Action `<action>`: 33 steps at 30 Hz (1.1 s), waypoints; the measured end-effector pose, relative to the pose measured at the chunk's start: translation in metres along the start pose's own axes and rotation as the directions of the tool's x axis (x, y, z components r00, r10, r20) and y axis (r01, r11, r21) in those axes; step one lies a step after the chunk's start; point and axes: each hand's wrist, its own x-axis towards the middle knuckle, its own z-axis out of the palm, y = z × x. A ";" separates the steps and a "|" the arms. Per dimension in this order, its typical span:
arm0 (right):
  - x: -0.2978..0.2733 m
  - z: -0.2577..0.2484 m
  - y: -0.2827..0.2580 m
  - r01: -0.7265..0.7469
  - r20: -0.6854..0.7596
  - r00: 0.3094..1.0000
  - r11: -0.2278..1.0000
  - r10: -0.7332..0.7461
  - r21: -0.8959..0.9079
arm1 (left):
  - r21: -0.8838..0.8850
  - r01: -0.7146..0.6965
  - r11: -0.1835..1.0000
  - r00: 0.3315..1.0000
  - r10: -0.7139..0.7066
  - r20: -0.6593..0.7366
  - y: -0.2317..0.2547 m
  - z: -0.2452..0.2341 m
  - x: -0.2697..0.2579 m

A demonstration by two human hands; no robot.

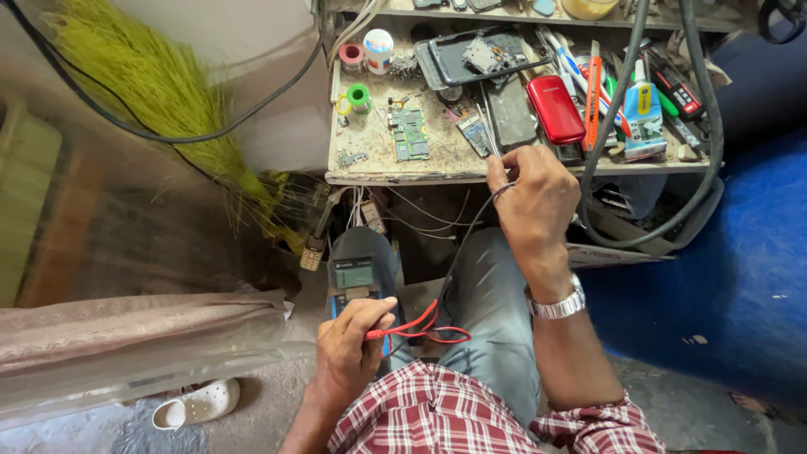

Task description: The person uses a hot air gun and tweezers to heat and adjust components on a small green circuit board. They then use a multimeter to test electrical continuity on the board.

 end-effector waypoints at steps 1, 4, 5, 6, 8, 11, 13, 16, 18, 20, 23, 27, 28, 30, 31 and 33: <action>0.002 0.003 -0.001 0.005 0.001 1.000 1.000 -0.005 -0.022 | -0.004 -0.009 1.000 1.000 0.009 0.005 0.001 -0.003 0.001; 0.010 0.013 -0.005 0.031 -0.024 0.999 0.995 -0.034 -0.096 | 0.049 -0.015 0.999 1.000 0.014 0.013 0.003 -0.008 0.005; 0.013 0.015 -0.008 0.042 -0.037 0.998 0.991 -0.047 -0.124 | 0.071 -0.024 0.997 1.000 0.023 0.011 0.004 -0.009 0.007; 0.014 0.017 -0.010 0.042 -0.041 0.998 0.992 -0.048 -0.120 | 0.092 -0.034 0.995 0.999 0.033 0.010 0.004 -0.010 0.009; 0.015 0.021 -0.013 0.047 -0.049 0.997 0.993 -0.052 -0.109 | 0.124 -0.046 0.991 0.999 0.049 -0.014 0.004 -0.013 0.015; 0.013 0.017 -0.018 0.109 -0.124 0.985 0.991 -0.118 -0.080 | 0.157 -0.054 0.986 0.996 0.064 -0.063 0.004 -0.016 0.023; 0.007 0.008 -0.022 0.120 -0.155 0.980 0.992 -0.124 -0.036 | 0.188 -0.056 0.980 0.995 0.072 -0.076 0.003 -0.018 0.028; -0.007 -0.012 -0.028 0.140 -0.210 0.972 0.979 -0.107 0.149 | 0.256 -0.095 0.962 0.990 0.119 -0.079 0.001 -0.021 0.038; -0.017 -0.026 -0.033 0.147 -0.261 0.964 0.918 -0.050 0.368 | 0.271 -0.065 0.960 0.993 0.089 -0.075 0.002 -0.024 0.046; -0.032 -0.039 -0.039 0.152 -0.294 0.954 0.769 0.049 0.621 | 0.266 -0.072 0.961 0.993 0.093 -0.067 0.005 -0.027 0.056; -0.050 -0.045 -0.038 0.097 -0.154 0.932 0.183 0.329 0.978 | 0.268 -0.139 0.953 0.986 0.158 -0.048 0.008 -0.027 0.066; -0.062 -0.041 -0.014 -0.068 0.051 0.977 0.077 0.205 0.995 | 0.164 -0.081 0.983 0.996 0.074 0.049 0.010 -0.012 0.067; -0.066 -0.039 -0.008 -0.155 0.134 0.973 0.104 0.187 0.982 | 0.084 -0.016 0.996 0.995 0.008 0.101 0.010 -0.008 0.064; -0.074 -0.035 0.003 -0.300 0.259 0.943 0.198 0.208 0.933 | -0.039 0.038 0.999 0.989 -0.032 0.144 0.011 0.000 0.058; -0.081 -0.033 0.007 -0.363 0.299 0.920 0.259 0.253 0.895 | -0.099 0.069 0.993 0.984 -0.051 0.168 0.012 0.003 0.055; -0.090 -0.027 0.013 -0.436 0.355 0.888 0.291 0.292 0.851 | -0.142 -0.010 0.990 0.994 0.025 0.107 0.014 0.009 0.049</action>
